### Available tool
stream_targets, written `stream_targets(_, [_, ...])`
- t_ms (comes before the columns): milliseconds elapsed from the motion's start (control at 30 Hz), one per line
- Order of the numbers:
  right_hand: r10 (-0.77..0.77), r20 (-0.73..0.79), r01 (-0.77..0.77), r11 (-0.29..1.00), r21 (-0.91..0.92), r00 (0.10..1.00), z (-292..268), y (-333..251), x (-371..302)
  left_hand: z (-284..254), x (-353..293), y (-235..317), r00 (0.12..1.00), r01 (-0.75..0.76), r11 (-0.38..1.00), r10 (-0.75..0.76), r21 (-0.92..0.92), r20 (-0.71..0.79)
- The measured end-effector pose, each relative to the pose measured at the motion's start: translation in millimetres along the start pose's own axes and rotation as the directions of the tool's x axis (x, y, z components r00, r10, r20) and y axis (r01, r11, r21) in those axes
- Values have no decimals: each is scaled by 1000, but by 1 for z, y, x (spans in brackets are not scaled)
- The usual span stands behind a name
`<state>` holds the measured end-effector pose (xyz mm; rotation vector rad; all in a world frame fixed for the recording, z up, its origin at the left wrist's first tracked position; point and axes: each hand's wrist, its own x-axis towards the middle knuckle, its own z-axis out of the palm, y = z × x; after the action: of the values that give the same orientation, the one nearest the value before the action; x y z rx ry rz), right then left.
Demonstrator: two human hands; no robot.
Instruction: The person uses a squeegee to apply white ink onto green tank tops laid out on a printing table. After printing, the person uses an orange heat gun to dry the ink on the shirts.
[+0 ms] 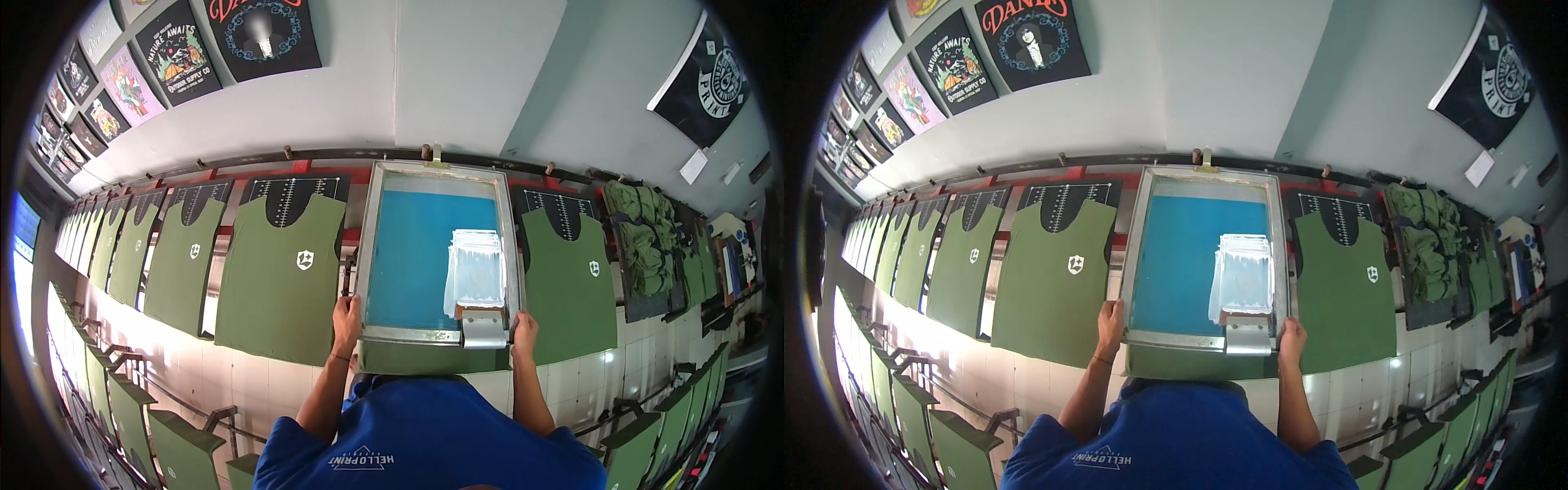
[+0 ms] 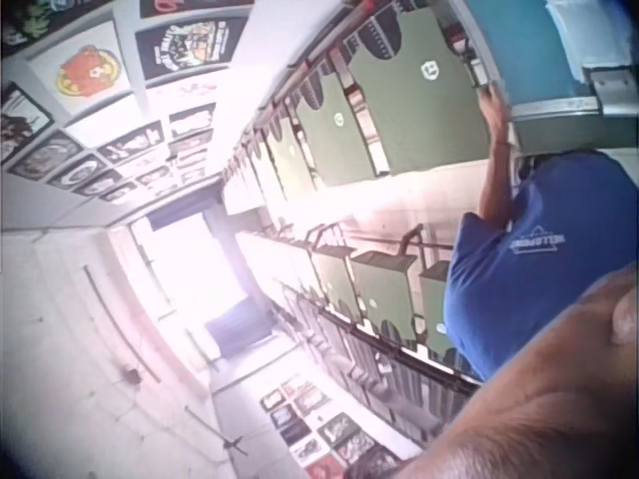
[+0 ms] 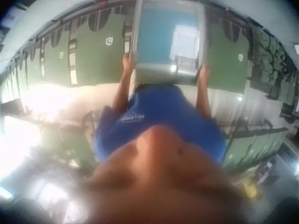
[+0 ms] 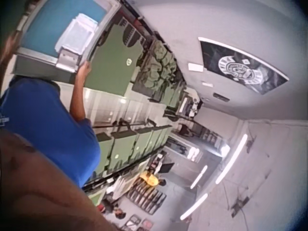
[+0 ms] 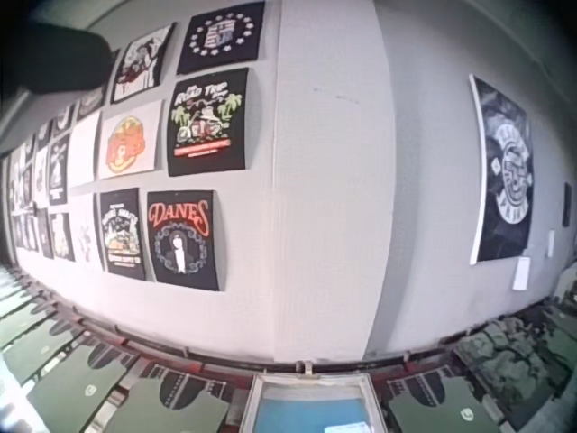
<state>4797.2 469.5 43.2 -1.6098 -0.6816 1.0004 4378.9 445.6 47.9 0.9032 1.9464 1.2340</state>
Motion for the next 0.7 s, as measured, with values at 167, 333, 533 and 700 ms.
stream_targets(167, [15, 3, -15, 1000, -8, 1000, -7, 1, 37, 25, 8, 0, 999, -38, 996, 41, 84, -30])
stream_targets(333, [36, 57, -34, 999, -32, 998, 0, -8, 48, 31, 8, 4, 999, 29, 993, -24, 111, -47])
stream_targets(533, [69, 38, -66, 996, -56, 997, 0, -7, 56, 33, 10, 17, 999, 52, 991, -53, 125, 5])
stream_targets(700, [89, -7, -89, 995, 49, 996, 13, -12, 51, 28, 17, 2, 998, -54, 987, 56, 148, -11])
